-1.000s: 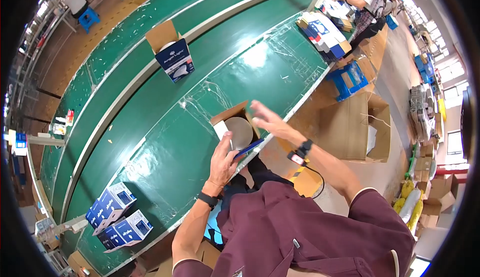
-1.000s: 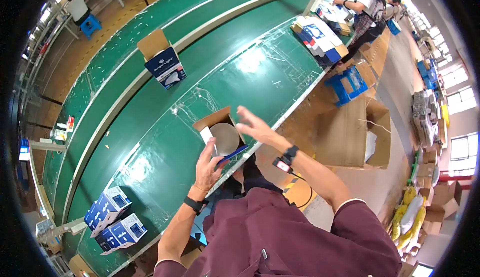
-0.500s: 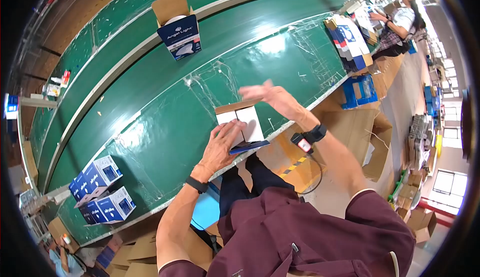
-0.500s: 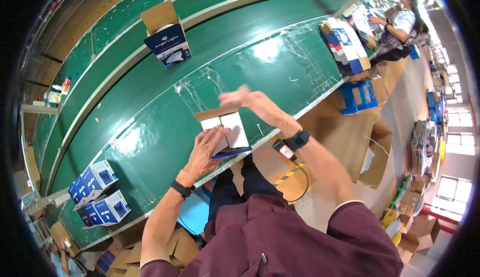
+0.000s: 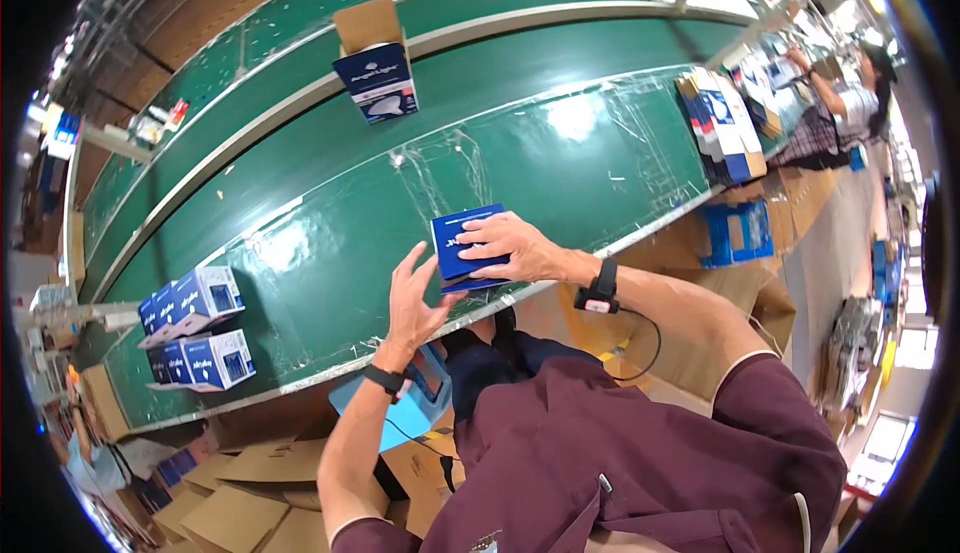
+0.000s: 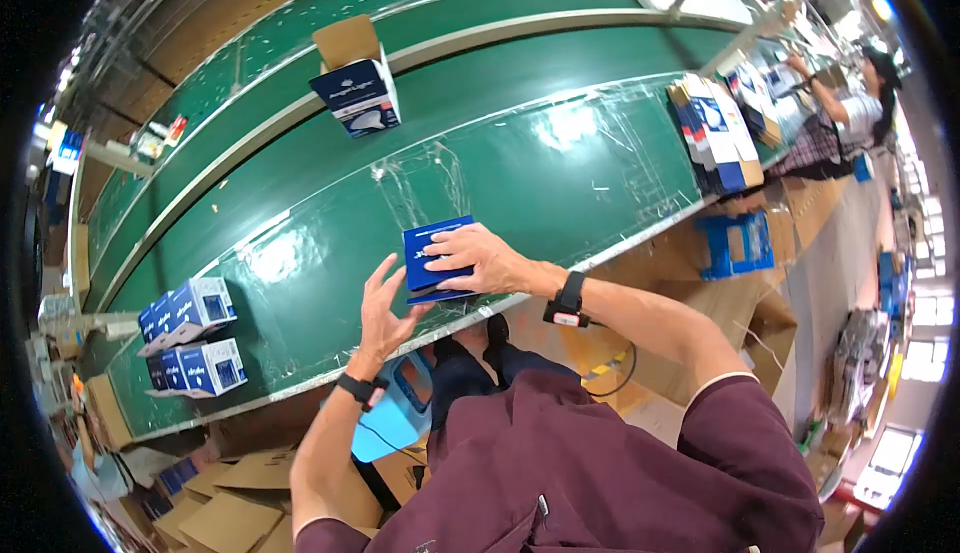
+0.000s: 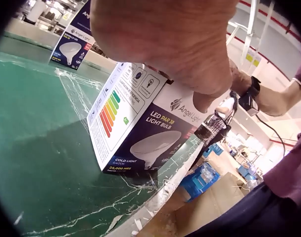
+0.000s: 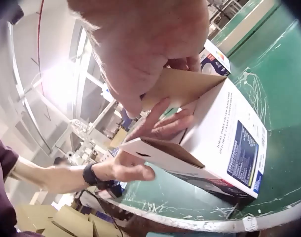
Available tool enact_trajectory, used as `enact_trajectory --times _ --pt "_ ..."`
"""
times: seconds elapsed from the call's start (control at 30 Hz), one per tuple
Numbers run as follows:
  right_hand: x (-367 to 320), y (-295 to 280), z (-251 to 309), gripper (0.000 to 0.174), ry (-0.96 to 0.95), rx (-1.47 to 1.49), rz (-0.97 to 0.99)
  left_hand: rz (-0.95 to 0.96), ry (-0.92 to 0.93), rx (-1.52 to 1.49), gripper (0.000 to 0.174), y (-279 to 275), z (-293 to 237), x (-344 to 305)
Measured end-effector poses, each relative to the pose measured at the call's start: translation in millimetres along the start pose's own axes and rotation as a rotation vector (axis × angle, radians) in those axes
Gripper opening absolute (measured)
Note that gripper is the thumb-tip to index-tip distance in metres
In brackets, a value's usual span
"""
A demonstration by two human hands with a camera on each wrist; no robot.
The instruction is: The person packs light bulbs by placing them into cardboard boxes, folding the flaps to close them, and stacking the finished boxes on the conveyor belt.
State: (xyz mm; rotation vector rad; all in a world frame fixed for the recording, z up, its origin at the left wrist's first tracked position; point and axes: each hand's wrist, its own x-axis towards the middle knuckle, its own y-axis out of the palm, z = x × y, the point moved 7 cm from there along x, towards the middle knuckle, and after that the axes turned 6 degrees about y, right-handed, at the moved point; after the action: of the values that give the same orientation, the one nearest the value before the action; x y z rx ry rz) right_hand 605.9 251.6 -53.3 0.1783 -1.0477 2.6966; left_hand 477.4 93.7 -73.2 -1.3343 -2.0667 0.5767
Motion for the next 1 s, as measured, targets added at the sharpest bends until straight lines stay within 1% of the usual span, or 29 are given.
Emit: enact_trajectory --times 0.03,0.13,0.17,0.27,0.3,0.4,0.43,0.47,0.53,0.57,0.67,0.7,0.8,0.83,0.87,0.9,0.93,0.97,1.0 --pt "-2.8 5.1 -3.5 0.033 0.032 0.069 0.001 -0.073 0.000 -0.013 0.069 -2.5 3.7 -11.5" --pt "-8.9 30.9 -1.0 0.031 0.027 0.023 0.152 -0.116 -0.038 -0.001 0.068 8.3 1.5 -29.6" --pt "-10.6 38.8 1.5 0.038 0.041 0.044 0.209 -0.009 0.049 0.092 0.066 19.7 4.4 -34.1" --pt "-10.5 30.5 5.0 0.045 0.051 0.231 0.299 0.008 0.097 0.159 0.064 21.8 18.5 -35.3" --pt "-22.8 25.9 -5.8 0.053 0.014 0.223 0.373 0.020 0.098 0.132 0.065 20.5 19.6 -33.6" --pt "-51.7 8.7 -1.2 0.059 -0.146 -0.285 0.353 0.066 0.089 0.006 0.066 17.4 11.6 -27.0" --pt "-51.6 12.6 -3.6 0.059 -0.104 -0.231 0.311 0.027 0.102 -0.112 0.065 22.4 18.1 -25.9" --pt "-48.0 19.0 -5.4 0.052 -0.099 -0.212 0.210 0.019 0.024 -0.204 0.064 28.3 25.6 -25.8" --pt "-45.9 33.8 -13.1 0.049 0.032 0.009 0.002 -0.020 -0.130 -0.368 0.062 41.7 38.9 -28.2" --pt "-45.8 41.8 -18.5 0.052 0.044 0.040 -0.092 -0.157 -0.385 -0.705 0.063 57.3 52.4 -37.2" --pt "-39.8 27.2 -13.3 0.060 0.429 0.237 -0.436 -0.419 -0.631 -0.716 0.062 52.1 27.8 -28.2" --pt "-37.4 16.0 -6.7 0.067 0.521 0.124 -0.521 -0.548 -0.596 -0.735 0.063 53.1 21.8 -24.7" --pt "-50.2 72.5 -54.4 0.071 0.576 0.693 -0.530 -0.455 -0.571 -0.700 0.062 64.7 26.0 -22.3" --pt "-50.2 72.6 -48.0 0.070 0.553 0.465 -0.521 -0.415 -0.564 -0.626 0.062 61.3 26.0 -19.9" --pt "-50.2 76.5 -48.4 0.069 0.574 0.532 -0.576 -0.448 -0.558 -0.780 0.060 64.5 24.6 -15.3" --pt "-53.2 81.9 -52.7 0.069 0.578 0.530 -0.589 -0.349 -0.595 -0.596 0.056 56.4 19.7 -8.5" --pt "-55.0 88.1 -59.9 0.070 0.572 0.545 -0.580 -0.293 -0.516 -0.493 0.054 60.9 25.4 -5.3" --pt "-59.3 95.8 -70.8 0.069 0.579 0.564 -0.570 -0.181 -0.613 -0.204 0.057 43.2 0.6 5.1" --pt "-52.3 100.1 -66.7 0.068 0.612 0.743 -0.524 -0.422 -0.276 0.199 0.067 56.5 15.2 4.9"
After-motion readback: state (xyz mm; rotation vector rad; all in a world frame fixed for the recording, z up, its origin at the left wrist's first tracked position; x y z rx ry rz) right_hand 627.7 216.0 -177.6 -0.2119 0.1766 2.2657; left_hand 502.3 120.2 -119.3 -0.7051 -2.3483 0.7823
